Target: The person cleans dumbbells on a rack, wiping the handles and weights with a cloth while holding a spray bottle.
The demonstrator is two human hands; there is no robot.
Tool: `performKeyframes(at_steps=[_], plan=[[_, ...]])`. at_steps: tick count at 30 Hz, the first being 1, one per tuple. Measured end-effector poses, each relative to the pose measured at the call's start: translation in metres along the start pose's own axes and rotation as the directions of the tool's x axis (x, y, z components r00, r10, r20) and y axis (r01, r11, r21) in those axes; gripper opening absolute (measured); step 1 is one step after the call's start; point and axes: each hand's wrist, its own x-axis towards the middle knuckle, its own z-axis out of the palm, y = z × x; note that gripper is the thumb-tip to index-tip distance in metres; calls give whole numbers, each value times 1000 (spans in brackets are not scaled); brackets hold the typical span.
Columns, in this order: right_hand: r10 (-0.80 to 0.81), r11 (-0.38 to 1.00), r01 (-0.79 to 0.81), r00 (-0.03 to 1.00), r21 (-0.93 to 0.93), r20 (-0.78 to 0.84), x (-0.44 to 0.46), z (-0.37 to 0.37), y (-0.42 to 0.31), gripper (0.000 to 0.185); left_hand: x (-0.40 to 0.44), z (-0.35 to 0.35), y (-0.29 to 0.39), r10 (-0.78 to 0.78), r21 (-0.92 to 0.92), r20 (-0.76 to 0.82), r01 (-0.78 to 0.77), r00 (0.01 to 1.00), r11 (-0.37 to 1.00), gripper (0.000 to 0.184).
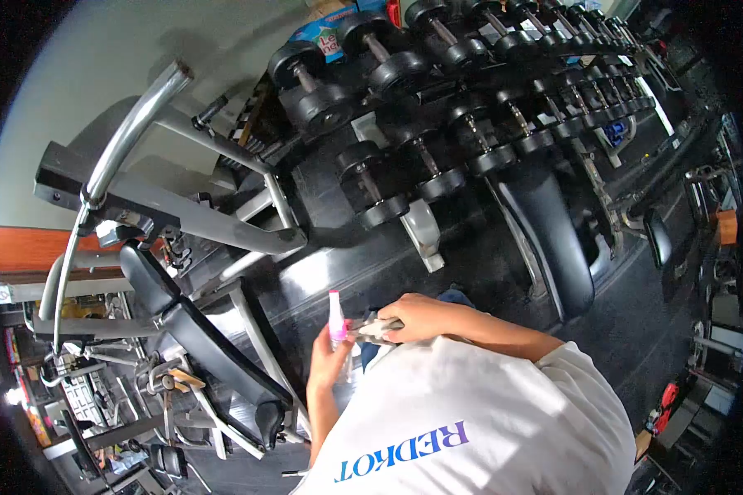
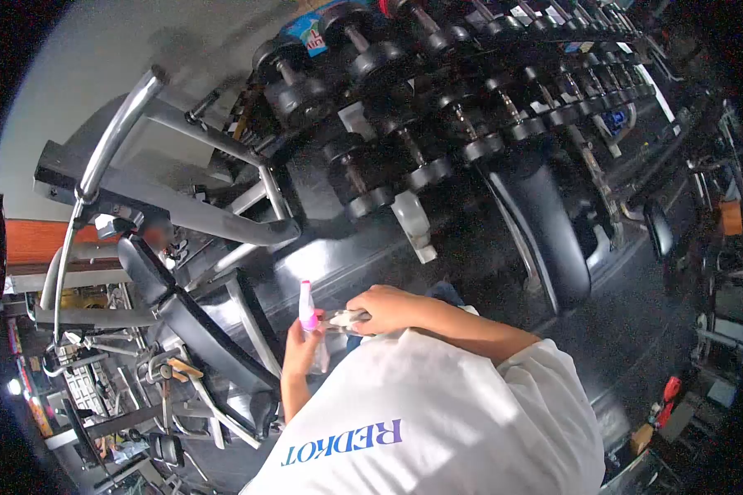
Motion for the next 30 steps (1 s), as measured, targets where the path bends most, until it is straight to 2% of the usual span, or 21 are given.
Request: performKeyframes(at_steps=[2,4,5,6,7,9,12,13,14,17,18,19,20,21,22,23,25,26,28,29,30], plan=[[56,994,-54,998,97,-18,-26,-25,15,32,6,39,-1,-69,-105,4,69,998,992,37],[30,994,-21,997,108,-76,-48,-49,22,36,11,76,17,-62,-226,28,67,998,972,42],[18,994,-3,991,108,-132,-59,-63,26,40,17,86,21,-50,-233,19,53,999,971,42],[-24,998,31,993,57,-113,-66,-73,31,51,24,94,27,-29,-201,70,42,997,979,44],[-32,999,35,994,36,-105,-74,-84,33,51,31,101,34,-10,-170,120,31,993,985,45],[-50,988,63,994,142,-93,-85,-103,30,57,40,110,54,-12,-189,105,32,994,981,41],[-54,997,58,996,52,-72,-82,-124,37,68,57,119,76,137,-427,73,-93,988,899,32],[-35,999,38,996,28,-82,-79,-131,36,70,65,120,79,150,-433,60,-109,987,895,32],[-140,990,140,983,-11,-115,-73,-135,41,72,72,120,81,146,-419,112,-87,983,904,33],[-211,977,200,961,-74,-182,-59,-157,37,72,97,123,99,209,-413,223,-102,952,905,37],[-72,996,77,992,45,-108,-54,-170,33,72,105,126,110,212,-484,265,-60,941,873,40],[-90,996,89,987,-11,-136,-49,-179,36,68,115,124,117,217,-550,309,-12,926,835,43],[-96,995,99,968,1,-234,-50,-184,37,64,135,116,110,265,-557,441,30,857,830,41],[-103,994,112,938,9,-331,-51,-190,36,61,145,112,117,225,-535,484,82,846,841,35],[-25,997,53,924,64,-381,-51,-201,31,50,156,108,124,246,-467,478,8,843,884,33],[63,968,45,908,247,-414,-50,-205,38,36,168,102,132,265,-395,474,-66,839,916,30],[156,988,-132,855,84,-495,-47,-213,61,36,188,89,148,248,-380,505,-45,826,924,29],[162,987,-141,851,79,-499,-42,-212,64,36,198,84,153,224,-367,522,-21,823,930,27],[318,932,-129,739,339,-593,-35,-212,63,32,218,66,155,253,-385,498,-50,829,922,27],[322,933,-144,743,330,-586,-30,-212,66,32,226,59,155,270,-392,471,-76,840,917,28],[315,936,-114,692,333,-649,-23,-210,72,32,225,53,166,212,-443,418,-6,883,897,29]])
